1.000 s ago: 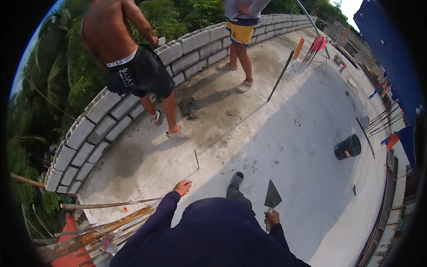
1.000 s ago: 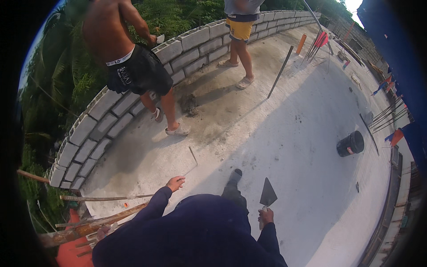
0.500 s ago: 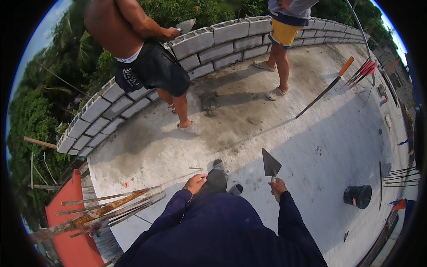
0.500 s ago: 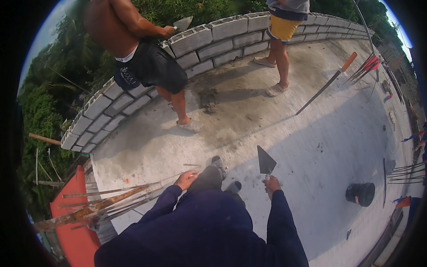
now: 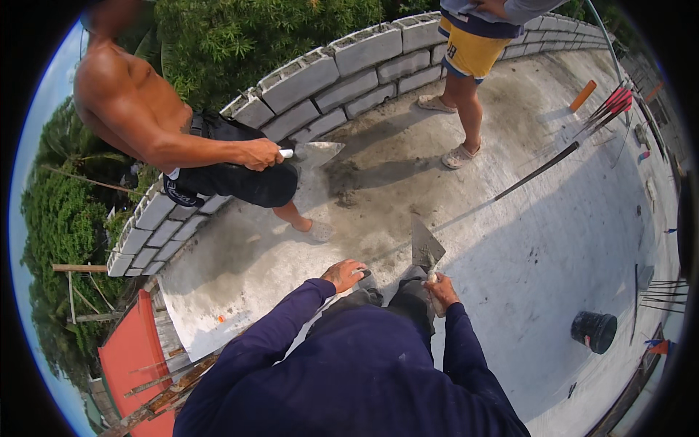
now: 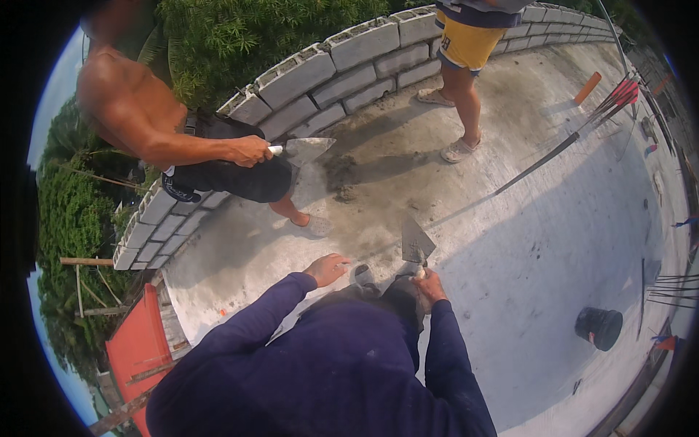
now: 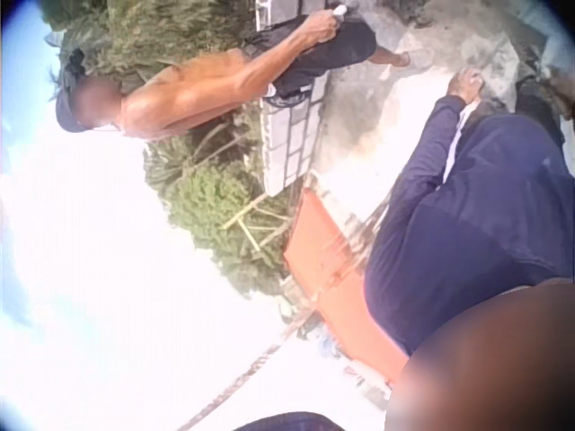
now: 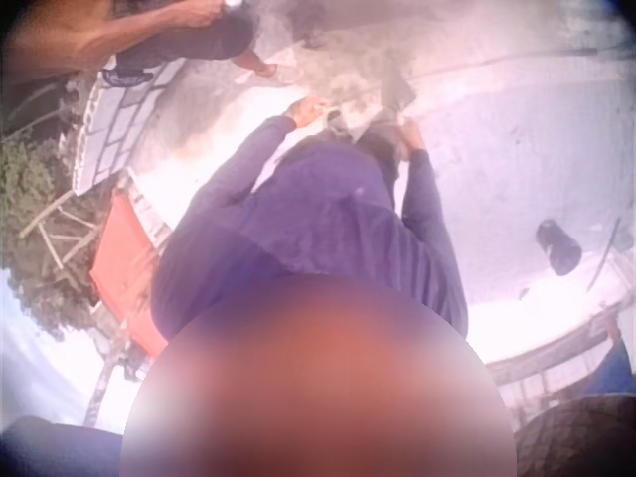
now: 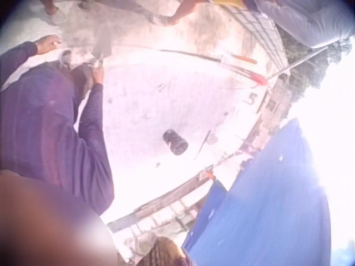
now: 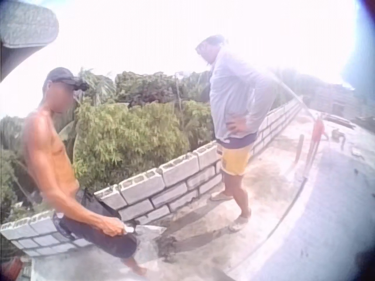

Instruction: The person uses a trowel to scoop wet cement and apply it into the hollows of a row of concrete blocks on a rooftop. The person walks along the wall, repeatedly scooping and filling the block cavities while another worker assists nearby.

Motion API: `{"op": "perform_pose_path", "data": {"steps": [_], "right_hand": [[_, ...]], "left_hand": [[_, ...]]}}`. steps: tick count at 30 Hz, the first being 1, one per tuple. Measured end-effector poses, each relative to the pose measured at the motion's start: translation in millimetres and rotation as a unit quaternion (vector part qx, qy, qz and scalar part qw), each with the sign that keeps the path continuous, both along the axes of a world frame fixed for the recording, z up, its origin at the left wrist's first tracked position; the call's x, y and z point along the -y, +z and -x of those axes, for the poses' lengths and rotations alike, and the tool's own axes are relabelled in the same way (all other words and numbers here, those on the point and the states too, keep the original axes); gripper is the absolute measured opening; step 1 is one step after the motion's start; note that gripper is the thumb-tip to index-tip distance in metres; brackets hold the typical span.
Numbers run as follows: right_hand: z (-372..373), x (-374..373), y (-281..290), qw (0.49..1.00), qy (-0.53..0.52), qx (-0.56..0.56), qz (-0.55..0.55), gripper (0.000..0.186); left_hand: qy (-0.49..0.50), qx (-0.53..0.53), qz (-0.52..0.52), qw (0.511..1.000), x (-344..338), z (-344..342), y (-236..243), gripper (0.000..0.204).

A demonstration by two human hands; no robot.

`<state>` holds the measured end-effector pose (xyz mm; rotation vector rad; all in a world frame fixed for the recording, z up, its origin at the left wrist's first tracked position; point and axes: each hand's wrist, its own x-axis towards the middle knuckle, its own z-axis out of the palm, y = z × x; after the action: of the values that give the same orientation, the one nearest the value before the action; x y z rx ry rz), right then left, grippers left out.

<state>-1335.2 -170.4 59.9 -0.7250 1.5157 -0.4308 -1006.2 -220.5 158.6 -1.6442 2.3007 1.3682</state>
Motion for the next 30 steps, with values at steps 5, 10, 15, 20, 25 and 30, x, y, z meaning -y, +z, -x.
{"op": "perform_pose_path", "data": {"steps": [5,10,15,20,25,30], "right_hand": [[20,44,-40,0.996,0.067,-0.062,0.017,0.048],[44,114,-79,0.988,0.14,-0.012,-0.058,0.039],[34,188,-169,0.969,0.183,0.043,-0.16,0.031],[-18,225,-313,0.95,0.233,0.081,-0.19,0.029],[-96,248,-455,0.925,0.276,0.184,-0.182,0.039],[-211,316,-546,0.934,0.246,0.203,-0.161,0.067]], "left_hand": [[0.1,0.052,-0.061,0.992,39,16,-41,0.034],[0.196,0.117,-0.164,0.96,26,45,-104,0.038],[0.187,0.181,-0.142,0.955,-2,94,-163,0.051],[0.148,0.226,-0.102,0.957,15,130,-228,0.054],[0.287,0.164,-0.109,0.937,38,112,-260,0.045],[0.33,0.15,-0.064,0.93,53,80,-263,0.032]]}}
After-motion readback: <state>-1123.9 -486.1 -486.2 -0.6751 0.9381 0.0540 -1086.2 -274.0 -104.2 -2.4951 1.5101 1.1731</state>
